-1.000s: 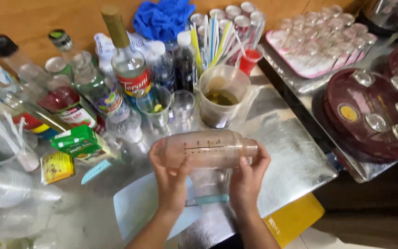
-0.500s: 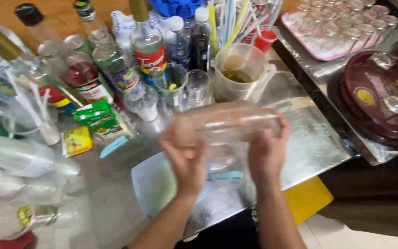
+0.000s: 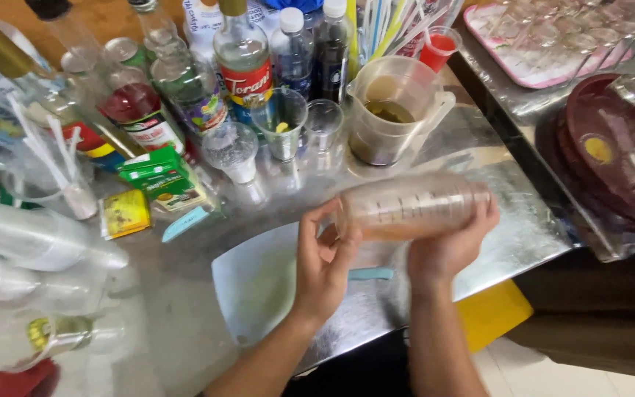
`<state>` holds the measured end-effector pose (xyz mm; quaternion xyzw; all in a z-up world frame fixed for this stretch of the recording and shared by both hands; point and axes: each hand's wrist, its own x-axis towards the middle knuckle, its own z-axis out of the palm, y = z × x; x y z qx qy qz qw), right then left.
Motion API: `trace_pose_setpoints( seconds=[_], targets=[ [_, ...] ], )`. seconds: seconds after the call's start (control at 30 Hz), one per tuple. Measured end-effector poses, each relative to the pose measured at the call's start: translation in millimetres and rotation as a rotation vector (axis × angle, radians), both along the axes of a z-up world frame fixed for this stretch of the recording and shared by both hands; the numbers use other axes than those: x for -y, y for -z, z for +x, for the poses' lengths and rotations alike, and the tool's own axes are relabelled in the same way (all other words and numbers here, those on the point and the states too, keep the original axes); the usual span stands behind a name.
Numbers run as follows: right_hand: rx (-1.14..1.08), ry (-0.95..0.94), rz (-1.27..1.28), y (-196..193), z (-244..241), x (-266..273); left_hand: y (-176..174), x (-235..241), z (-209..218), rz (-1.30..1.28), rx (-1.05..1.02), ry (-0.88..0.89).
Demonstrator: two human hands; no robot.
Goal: Preparing a mixed beverage by combining ingredients from various bottles and a pitcher into a shaker, then shaking and serving.
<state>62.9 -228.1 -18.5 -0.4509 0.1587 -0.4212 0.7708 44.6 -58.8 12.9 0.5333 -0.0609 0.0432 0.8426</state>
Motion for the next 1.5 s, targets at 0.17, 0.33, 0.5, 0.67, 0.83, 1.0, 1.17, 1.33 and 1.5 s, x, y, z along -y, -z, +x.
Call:
trace_pose_setpoints(
  seconds=[0.17, 0.33, 0.5, 0.67, 0.83, 1.0, 1.17, 1.33, 1.5],
  targets=[
    [-0.032, -0.132, 0.24, -40.8, -17.2, -52.1, 16.1, -1.2, 15.9, -0.107, -0.153, -0.351],
    [0.02, -0.03, 0.237, -48.4, -12.8, -32.1, 14.7, 8.8, -16.6, 0.134, 0.031, -0.09],
    [-0.027, 0.074, 0.168, -38.3, -24.9, -58.6, -1.3, 3.2, 3.1, 0.193, -0.054, -0.175],
    [0.046, -0.13, 0.091, -19.7, -21.9, -4.9, 12.2, 16.3, -22.4, -0.051, 0.055, 0.042],
    [0.017, 0.179, 0.27, -50.8, -19.2, -43.9, 14.3, 25.8, -3.4, 0.067, -0.112, -0.103],
    [-0.082, -0.236, 0.126, -47.8, -25.5, -13.4, -13.2, 31.8, -9.7, 0.201, -0.082, -0.398],
    [0.162, 0.307, 0.148, -56.5, -20.4, -27.3, -9.2, 48.3, -19.7, 0.097, 0.205, -0.09],
    [0.14, -0.142, 0.127, -33.9, -18.5, 10.3, -9.8, 50.3, -4.8, 0.054, 0.081, -0.173],
    [0.121, 0.266, 0.273, -35.5, -22.0, 0.3, -20.9, 47.8, -27.8, 0.469, 0.463, 0.025]
  ],
)
